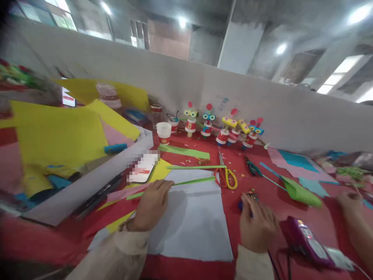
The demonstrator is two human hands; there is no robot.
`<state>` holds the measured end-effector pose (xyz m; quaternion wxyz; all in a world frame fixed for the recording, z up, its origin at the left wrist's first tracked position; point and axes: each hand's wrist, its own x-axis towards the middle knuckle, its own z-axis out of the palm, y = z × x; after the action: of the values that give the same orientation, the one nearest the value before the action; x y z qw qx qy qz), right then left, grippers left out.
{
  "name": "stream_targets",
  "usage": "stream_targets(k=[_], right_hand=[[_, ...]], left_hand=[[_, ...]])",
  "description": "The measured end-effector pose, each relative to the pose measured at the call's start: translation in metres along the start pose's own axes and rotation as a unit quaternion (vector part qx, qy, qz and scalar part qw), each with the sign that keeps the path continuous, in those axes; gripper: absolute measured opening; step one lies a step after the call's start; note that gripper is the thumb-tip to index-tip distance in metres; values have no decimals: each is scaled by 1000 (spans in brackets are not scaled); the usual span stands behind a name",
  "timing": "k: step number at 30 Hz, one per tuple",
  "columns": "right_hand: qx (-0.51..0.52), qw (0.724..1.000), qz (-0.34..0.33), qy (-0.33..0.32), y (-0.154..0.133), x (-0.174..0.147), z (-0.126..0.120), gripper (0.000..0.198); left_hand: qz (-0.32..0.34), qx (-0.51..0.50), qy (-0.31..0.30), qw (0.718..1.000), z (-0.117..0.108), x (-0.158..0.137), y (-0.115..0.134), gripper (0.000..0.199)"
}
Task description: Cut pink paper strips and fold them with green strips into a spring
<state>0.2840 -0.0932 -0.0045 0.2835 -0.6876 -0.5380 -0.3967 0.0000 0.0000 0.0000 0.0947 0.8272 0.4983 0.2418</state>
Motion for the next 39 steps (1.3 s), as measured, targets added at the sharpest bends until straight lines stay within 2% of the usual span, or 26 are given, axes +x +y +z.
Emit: stream_targets(k=[5,9,11,16,23,28,31,33,34,36,37,39], right_hand=[[-102,981,81,-143,40,-21,-15,38],[-114,947,131,-272,44,-33,-12,49],[-114,932,149,-311,41,-35,-9,50],[-74,918,164,-354,37,-31,-7,49],[-64,903,133,-403,32,-15,1,48],[-76,888,190,-412,27,1,-9,42],[16,889,238,-392,14,8,-27,38],[120,874,264,-389,-2,9,-39,42],[179,862,267,-391,-12,8,-43,45],[301,821,255,-413,-34,6,-49,47],[343,801,246,-425,-46,5,-51,47],[378,780,223,-447,-67,3,-52,48]], left_hand=[[13,36,-48,998,3,-4,8,31],[17,63,-71,995,8,-7,13,26],[18,64,-71,995,9,-7,14,24],[13,30,-45,998,7,-6,12,20],[6,-4,4,1000,2,-11,3,19],[-15,-11,13,1000,1,-14,-3,19],[-16,-14,4,1000,1,-13,-4,21],[-15,-20,2,1000,1,-12,-4,23],[-14,-25,3,1000,1,-11,-4,23],[-13,-34,3,999,1,-11,-5,22],[-12,-39,4,999,1,-11,-5,22],[-12,-44,4,999,1,-10,-5,21]])
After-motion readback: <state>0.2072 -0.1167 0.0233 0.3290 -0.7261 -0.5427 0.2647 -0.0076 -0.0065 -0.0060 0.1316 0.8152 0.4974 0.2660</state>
